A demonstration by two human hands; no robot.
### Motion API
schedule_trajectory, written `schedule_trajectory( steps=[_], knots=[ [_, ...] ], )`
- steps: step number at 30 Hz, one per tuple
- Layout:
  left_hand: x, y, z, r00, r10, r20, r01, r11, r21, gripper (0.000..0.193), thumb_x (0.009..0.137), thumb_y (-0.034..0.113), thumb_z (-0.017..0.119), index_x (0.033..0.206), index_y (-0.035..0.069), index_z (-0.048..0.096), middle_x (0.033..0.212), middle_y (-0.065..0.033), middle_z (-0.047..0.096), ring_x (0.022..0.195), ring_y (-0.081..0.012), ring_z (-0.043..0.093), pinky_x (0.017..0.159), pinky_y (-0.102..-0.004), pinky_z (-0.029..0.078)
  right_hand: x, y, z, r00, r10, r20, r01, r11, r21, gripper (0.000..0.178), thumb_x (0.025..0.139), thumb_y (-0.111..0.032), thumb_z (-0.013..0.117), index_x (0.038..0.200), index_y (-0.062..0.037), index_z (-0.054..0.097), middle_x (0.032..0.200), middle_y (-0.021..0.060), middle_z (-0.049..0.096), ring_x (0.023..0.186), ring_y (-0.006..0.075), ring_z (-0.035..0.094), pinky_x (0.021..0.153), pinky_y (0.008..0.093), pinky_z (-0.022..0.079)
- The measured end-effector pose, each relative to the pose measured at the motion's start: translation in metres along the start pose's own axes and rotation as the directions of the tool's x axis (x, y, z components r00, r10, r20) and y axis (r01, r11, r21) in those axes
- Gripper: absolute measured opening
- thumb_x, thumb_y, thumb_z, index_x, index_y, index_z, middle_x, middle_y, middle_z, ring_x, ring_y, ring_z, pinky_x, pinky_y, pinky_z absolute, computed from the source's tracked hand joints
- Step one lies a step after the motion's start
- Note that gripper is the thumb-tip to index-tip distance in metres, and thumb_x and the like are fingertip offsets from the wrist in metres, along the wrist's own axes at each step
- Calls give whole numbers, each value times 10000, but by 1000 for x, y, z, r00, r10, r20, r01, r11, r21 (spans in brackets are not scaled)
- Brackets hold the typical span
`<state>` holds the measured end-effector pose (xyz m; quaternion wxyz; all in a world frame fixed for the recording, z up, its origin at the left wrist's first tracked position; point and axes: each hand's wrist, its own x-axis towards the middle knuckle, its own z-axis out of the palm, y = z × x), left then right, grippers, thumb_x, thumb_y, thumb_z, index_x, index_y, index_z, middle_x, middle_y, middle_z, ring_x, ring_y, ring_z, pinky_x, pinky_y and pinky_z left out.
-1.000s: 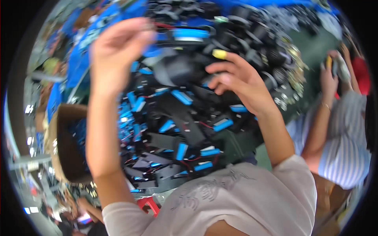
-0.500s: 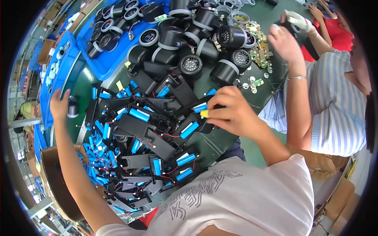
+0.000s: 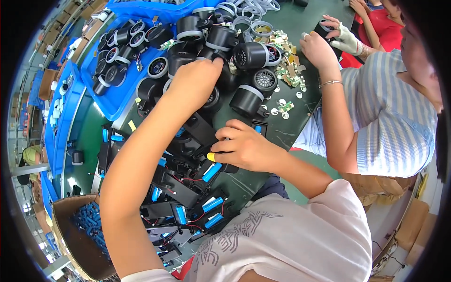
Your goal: The person assembles electronic devices by hand, connecting battery packs and wiring into plastic component housings.
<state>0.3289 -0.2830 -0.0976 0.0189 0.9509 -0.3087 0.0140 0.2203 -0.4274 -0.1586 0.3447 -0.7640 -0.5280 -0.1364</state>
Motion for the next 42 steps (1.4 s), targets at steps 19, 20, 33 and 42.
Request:
schedule_trajectory(
  steps=[19,20,33,42],
  knots=[
    [-83,-37,-57,997,-74,16,74,925,-373,217,776,4,608,993,-9,608,880,-103,625,729,-181,618,640,-247,473,22,11,7,993,113,-30,-100,952,290,244,615,-128,755,807,-35,636,806,19,620,791,197,549,693,323,426],
    [-93,-35,-57,976,-200,-84,122,827,-548,191,781,6,604,971,-11,610,871,-101,634,743,-173,626,670,-248,486,22,11,6,993,112,-29,-99,952,290,244,615,-128,755,807,-35,636,806,19,620,791,197,549,693,323,426],
    [-159,-16,-43,858,-495,-134,34,317,-948,176,826,-64,538,993,-57,594,964,-114,574,860,-186,616,769,-269,506,27,14,-2,975,224,-18,-199,899,390,139,669,-156,737,765,-78,673,835,-4,652,801,189,571,757,306,392],
    [-168,-7,-30,834,-551,-35,56,147,-987,204,858,-13,527,1057,-52,546,926,-107,602,868,-188,624,783,-277,511,90,-11,14,830,544,-127,-435,772,464,108,690,-105,728,752,-47,663,740,21,611,746,145,510,665,280,401]
  ],
)
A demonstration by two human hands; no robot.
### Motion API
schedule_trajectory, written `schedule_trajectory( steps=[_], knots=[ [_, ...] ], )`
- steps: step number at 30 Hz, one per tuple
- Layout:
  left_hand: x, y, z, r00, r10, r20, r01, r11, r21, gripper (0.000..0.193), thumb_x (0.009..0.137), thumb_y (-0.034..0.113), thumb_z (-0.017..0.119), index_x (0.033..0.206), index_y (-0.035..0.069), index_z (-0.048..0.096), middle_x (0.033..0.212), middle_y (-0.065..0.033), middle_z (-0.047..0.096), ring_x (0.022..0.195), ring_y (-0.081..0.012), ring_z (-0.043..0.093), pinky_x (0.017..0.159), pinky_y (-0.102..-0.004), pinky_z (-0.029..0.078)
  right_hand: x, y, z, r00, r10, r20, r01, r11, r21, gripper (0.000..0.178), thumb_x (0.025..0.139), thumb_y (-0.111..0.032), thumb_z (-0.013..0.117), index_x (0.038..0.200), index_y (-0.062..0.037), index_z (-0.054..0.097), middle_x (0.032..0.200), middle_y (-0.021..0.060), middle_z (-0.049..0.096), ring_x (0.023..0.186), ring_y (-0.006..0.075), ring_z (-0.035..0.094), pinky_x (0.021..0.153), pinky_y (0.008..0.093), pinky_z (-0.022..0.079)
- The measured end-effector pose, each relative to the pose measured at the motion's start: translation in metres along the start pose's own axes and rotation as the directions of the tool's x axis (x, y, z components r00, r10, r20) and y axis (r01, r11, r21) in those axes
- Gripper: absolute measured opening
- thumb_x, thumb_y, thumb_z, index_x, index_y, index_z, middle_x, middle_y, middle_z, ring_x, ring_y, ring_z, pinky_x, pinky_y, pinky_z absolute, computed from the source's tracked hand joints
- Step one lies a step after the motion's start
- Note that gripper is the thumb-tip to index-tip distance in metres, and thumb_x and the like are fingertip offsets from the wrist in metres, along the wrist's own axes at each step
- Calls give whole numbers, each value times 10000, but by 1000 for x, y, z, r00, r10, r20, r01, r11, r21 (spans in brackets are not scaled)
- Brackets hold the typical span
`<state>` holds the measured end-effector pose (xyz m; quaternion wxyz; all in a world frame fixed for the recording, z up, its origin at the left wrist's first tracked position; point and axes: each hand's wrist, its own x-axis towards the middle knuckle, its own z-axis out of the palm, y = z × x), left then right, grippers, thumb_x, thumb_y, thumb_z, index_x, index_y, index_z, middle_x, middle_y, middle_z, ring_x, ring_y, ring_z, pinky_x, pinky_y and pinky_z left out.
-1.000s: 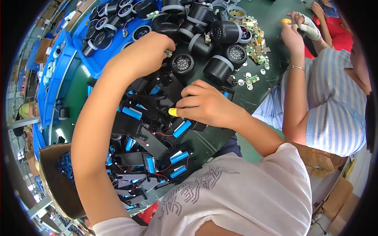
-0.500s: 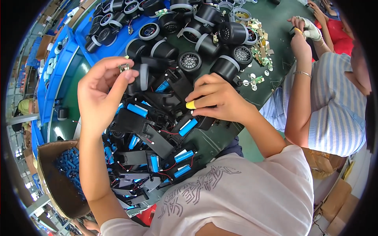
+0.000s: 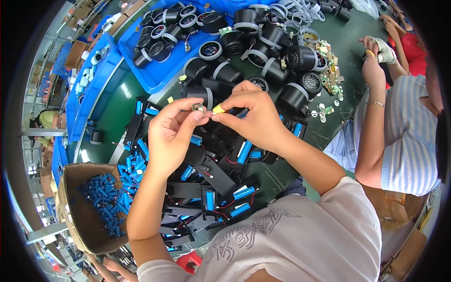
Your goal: The person assembles electronic devices by hand, connecting battery packs and wiring into plastic component housings.
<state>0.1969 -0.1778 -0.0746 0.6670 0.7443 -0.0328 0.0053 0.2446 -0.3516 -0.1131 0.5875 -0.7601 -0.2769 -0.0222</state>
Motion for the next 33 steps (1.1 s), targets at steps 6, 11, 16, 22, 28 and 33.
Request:
schedule_trajectory(
  steps=[6,11,16,22,28,33],
  knots=[
    [-1,-5,-6,998,53,-21,-52,998,30,167,830,-57,548,997,-51,554,922,-92,597,857,-160,614,780,-255,493,6,-10,11,994,-109,-12,107,986,-127,89,682,-96,703,760,-79,665,712,-15,609,780,161,482,817,320,304],
    [0,-4,-5,997,77,-21,-76,996,55,134,805,-91,553,935,-67,577,948,-90,566,867,-155,603,781,-245,488,8,-18,12,988,-140,-65,122,967,-224,75,678,-83,669,749,-85,645,702,-12,596,810,166,501,861,356,269],
    [3,-13,1,983,180,-33,-164,944,286,139,783,-106,570,908,-56,606,894,-81,572,818,-137,595,731,-227,485,5,-16,18,969,-168,-182,121,962,-247,47,637,-74,642,667,-80,607,614,5,559,799,211,509,866,432,273],
    [16,-10,15,931,337,-141,-272,897,348,117,776,-44,604,882,-18,646,804,-90,616,650,-123,595,563,-212,468,2,-15,26,953,-133,-273,102,987,-122,138,659,-4,618,785,-53,595,718,41,595,855,215,552,881,397,303],
    [27,-2,17,985,162,-51,-140,945,294,126,792,-56,570,916,-35,565,768,-69,607,747,-112,620,636,-206,502,4,-2,15,973,-110,-205,103,994,-44,233,634,8,633,851,-71,602,723,5,602,876,215,544,841,367,329],
    [40,19,1,962,-35,269,-93,889,449,134,773,-29,559,903,-10,531,756,-26,585,693,-67,562,614,-219,499,19,11,-8,973,-196,-125,169,966,-198,389,607,-32,675,982,-70,583,920,50,572,950,256,488,849,357,350]
  ],
)
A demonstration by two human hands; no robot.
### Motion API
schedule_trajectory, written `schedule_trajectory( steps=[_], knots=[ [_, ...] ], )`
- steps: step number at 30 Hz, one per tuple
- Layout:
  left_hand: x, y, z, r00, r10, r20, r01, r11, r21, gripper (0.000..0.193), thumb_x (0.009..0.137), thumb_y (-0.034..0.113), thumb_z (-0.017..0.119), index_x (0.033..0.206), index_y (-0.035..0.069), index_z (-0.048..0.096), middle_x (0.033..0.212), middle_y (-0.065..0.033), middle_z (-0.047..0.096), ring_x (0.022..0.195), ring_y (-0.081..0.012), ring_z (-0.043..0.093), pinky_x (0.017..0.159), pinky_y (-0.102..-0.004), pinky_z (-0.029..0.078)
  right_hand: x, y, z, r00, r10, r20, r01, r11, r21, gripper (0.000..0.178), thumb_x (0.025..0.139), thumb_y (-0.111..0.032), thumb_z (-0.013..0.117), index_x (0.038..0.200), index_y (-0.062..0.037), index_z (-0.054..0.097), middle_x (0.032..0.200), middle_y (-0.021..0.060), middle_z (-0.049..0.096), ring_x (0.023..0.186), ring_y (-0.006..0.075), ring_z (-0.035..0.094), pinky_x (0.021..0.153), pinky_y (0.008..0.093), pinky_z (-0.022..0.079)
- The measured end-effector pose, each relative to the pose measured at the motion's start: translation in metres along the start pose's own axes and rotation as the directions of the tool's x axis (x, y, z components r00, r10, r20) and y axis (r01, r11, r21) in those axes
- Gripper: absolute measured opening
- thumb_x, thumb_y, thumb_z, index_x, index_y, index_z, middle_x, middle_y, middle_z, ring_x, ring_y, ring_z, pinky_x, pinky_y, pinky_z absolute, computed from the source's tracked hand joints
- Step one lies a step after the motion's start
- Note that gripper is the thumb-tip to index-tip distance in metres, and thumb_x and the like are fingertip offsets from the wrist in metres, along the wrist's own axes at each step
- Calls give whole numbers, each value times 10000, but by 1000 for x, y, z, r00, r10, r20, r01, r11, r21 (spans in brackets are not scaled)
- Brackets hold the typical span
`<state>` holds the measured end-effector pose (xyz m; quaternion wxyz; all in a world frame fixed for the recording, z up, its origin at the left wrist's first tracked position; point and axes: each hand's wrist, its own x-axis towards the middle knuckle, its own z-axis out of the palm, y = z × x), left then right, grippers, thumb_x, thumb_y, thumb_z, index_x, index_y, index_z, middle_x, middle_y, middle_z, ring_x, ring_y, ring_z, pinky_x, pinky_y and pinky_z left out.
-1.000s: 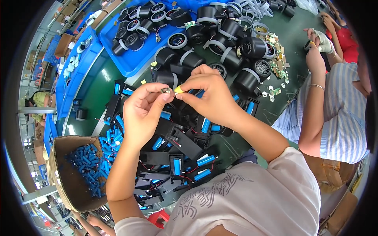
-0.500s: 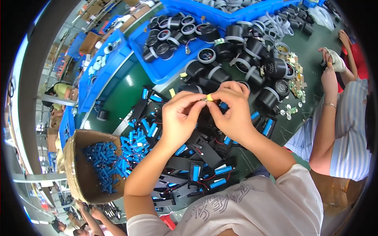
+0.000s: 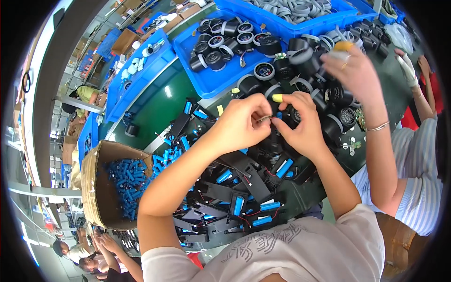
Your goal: The person assembles electronic devices by hand, connecting battery packs and wiring into plastic component housings.
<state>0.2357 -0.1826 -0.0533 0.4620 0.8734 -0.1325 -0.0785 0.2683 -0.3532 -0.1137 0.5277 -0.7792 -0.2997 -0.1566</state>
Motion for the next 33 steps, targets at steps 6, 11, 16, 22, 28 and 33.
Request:
schedule_trajectory(
  steps=[6,11,16,22,28,33],
  knots=[
    [2,9,-22,957,-51,287,117,969,-217,294,791,-66,583,1082,-25,584,970,-111,619,886,-144,609,802,-268,503,-6,12,-13,965,12,261,-139,869,475,611,645,-78,671,1221,-68,468,1282,100,401,1165,218,424,937,334,350],
    [2,20,-40,961,-7,278,106,934,-343,262,770,-79,606,1029,-43,607,961,-123,622,868,-181,628,802,-285,503,-8,19,-16,955,-18,295,-167,790,589,690,640,-86,693,1272,-78,417,1314,87,360,1201,217,378,958,358,327],
    [3,32,-30,983,117,144,-40,892,-450,311,751,-121,597,1053,-46,595,937,-138,623,891,-201,621,794,-300,509,-8,16,-11,975,-6,223,-192,489,851,927,573,-127,781,1349,-62,279,1321,115,341,1193,262,379,968,392,333],
    [2,54,-24,973,164,164,-64,870,-489,312,752,-151,563,1049,-61,589,964,-164,610,899,-229,622,799,-304,518,-9,20,-11,921,-96,378,-354,199,914,1270,439,-244,886,1409,-101,79,1344,155,326,1215,286,379,982,428,331],
    [7,59,-9,956,247,161,-143,866,-480,280,751,-143,570,1021,-73,595,957,-170,609,868,-224,630,753,-310,539,-29,20,-8,739,-62,671,-645,220,731,1028,473,-176,873,1318,-57,300,1217,91,464,1127,217,467,924,356,416],
    [6,61,-12,960,236,151,-135,861,-490,287,753,-134,567,1033,-72,588,933,-182,611,855,-248,633,634,-329,540,-25,12,-18,747,-46,664,-658,91,747,817,482,-264,843,1181,-71,465,1040,101,558,983,199,549,821,327,462]
  ],
)
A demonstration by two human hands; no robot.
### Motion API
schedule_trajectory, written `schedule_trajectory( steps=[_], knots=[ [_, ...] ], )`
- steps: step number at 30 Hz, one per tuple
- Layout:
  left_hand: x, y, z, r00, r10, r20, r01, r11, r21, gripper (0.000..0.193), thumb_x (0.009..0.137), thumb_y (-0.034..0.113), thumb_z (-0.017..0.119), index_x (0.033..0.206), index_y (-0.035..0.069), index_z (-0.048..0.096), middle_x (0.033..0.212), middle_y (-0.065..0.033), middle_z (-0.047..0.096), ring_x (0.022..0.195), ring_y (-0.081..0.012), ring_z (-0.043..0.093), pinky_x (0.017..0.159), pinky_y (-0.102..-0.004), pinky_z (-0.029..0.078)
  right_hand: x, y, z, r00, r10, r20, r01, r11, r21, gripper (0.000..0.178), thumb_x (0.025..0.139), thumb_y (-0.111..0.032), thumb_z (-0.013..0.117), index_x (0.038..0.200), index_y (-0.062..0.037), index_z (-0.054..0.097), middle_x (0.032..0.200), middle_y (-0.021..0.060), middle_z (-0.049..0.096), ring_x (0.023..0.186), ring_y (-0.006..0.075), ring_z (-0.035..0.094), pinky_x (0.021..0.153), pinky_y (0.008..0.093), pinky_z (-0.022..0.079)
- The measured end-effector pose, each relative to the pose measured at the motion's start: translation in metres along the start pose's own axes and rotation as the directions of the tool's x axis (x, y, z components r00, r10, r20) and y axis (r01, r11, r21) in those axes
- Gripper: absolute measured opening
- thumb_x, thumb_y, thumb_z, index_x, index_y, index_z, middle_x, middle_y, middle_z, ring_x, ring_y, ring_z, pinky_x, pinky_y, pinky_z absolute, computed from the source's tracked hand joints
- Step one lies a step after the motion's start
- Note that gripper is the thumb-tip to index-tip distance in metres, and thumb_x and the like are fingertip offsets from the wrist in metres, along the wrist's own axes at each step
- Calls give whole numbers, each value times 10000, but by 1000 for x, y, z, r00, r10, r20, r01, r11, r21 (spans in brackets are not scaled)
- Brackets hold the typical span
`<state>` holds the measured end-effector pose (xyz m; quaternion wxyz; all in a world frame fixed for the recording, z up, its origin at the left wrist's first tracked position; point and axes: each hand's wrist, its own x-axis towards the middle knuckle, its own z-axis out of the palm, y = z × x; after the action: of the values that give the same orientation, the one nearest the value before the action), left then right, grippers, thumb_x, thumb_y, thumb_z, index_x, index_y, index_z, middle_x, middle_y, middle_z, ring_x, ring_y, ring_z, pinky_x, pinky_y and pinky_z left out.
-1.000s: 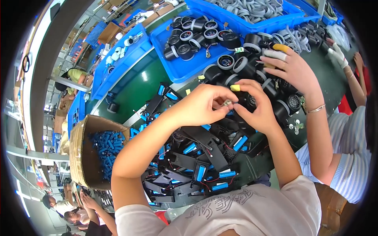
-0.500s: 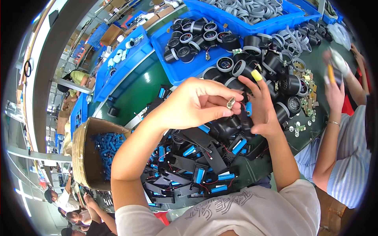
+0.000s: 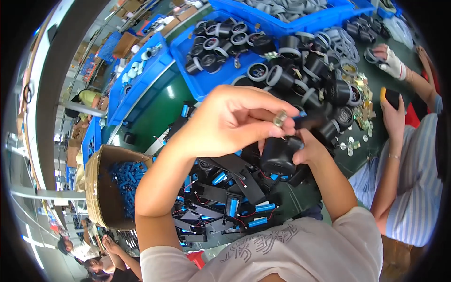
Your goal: The person assembles electronic devices by hand, connecting battery packs and wiring into plastic component housings.
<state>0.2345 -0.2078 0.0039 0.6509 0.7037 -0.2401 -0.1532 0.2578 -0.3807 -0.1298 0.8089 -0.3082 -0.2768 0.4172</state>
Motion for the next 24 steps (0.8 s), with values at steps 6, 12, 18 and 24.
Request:
schedule_trajectory(
  steps=[6,12,18,24],
  knots=[
    [-19,-3,-19,982,14,-187,19,985,171,283,806,-51,562,1088,-70,551,958,-172,622,859,-232,623,757,-334,528,10,-5,2,974,-173,-143,132,956,-262,629,723,-188,732,1248,-28,423,1138,61,526,1071,160,487,913,308,388],
    [-87,-13,-118,820,110,-561,148,907,394,336,811,14,600,1139,-30,539,982,-100,629,951,-174,586,906,-336,446,-24,-26,-12,674,-587,-448,291,769,-570,304,786,-74,655,1067,-29,549,950,57,598,859,118,574,728,243,457],
    [-159,-42,-243,640,-31,-767,436,837,330,349,848,21,564,1179,-61,488,1068,-126,579,983,-202,583,884,-268,465,-78,-26,-14,608,-719,-337,-161,304,-939,202,715,-90,701,895,-38,625,839,57,629,793,153,571,696,277,441],
    [-233,-87,-357,536,0,-844,582,724,369,413,821,72,604,1188,-73,481,1064,-164,586,988,-217,581,861,-281,467,-64,-23,8,897,-424,-128,-254,-258,-932,156,618,-104,704,753,-80,630,788,16,582,855,198,487,774,344,335]
  ],
)
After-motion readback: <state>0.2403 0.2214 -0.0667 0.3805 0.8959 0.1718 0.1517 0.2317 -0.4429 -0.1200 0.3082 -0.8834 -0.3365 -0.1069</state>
